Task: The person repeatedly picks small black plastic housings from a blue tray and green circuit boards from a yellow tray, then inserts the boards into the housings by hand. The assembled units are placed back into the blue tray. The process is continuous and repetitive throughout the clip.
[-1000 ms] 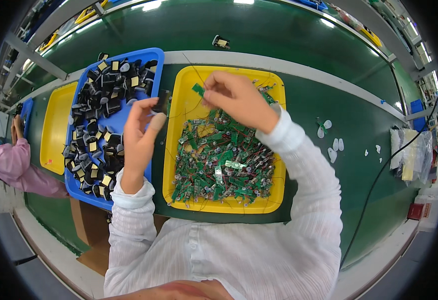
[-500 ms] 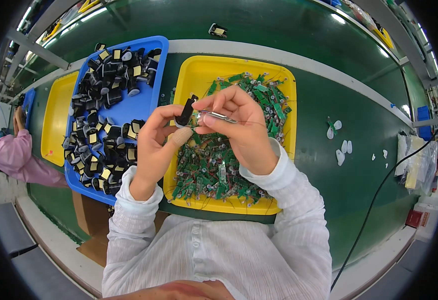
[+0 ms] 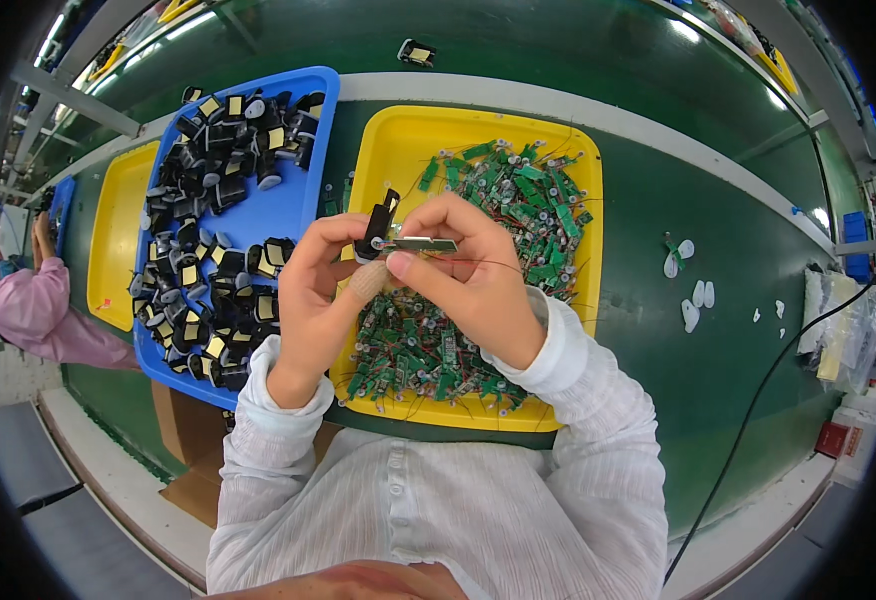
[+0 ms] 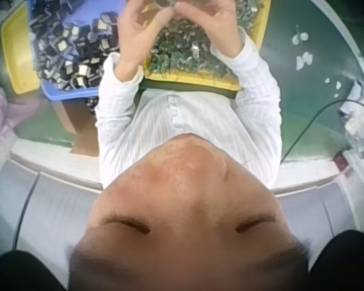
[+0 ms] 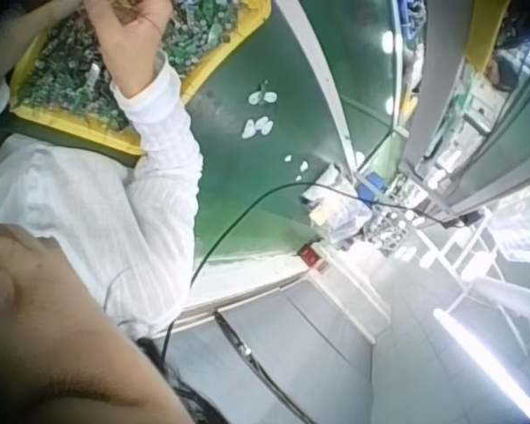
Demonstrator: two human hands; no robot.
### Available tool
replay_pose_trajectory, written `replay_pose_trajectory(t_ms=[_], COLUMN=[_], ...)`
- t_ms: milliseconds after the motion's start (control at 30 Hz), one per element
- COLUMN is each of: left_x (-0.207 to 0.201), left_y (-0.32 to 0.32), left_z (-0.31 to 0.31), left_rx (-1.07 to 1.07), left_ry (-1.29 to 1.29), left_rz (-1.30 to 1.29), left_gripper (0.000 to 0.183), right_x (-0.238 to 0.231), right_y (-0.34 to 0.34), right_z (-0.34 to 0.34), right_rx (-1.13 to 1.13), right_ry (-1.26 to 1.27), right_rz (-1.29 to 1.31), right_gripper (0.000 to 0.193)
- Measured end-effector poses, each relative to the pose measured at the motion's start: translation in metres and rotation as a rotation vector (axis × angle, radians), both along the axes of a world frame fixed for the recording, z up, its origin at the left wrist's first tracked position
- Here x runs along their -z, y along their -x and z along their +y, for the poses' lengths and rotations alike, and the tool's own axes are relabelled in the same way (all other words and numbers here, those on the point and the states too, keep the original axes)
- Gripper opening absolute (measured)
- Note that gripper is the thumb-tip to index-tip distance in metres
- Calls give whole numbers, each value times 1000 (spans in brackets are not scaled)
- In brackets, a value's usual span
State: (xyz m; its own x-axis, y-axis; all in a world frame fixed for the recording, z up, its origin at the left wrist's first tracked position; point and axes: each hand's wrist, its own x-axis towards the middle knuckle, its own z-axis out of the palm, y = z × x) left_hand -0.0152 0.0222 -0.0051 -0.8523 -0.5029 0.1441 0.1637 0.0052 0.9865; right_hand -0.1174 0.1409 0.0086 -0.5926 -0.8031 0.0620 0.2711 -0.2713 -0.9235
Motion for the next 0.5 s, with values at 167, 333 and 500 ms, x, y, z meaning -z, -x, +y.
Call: replay_pose_trajectory(t_ms=[167,333,500], left_x=[-2,-2,-5], left_y=[0,-2,-3], left_z=[-2,-2,-4], left_rx=[-20,-35,-41], left_ry=[-11,15,-62], left_rz=[13,13,10], left_gripper=[25,27,30], right_x=[0,6,1], right_y=[0,3,10], right_z=[3,3,5], right_rx=[28,126,132], right_ry=[-63,-140,-168], right_rz=[59,432,713], right_gripper=[14,12,10])
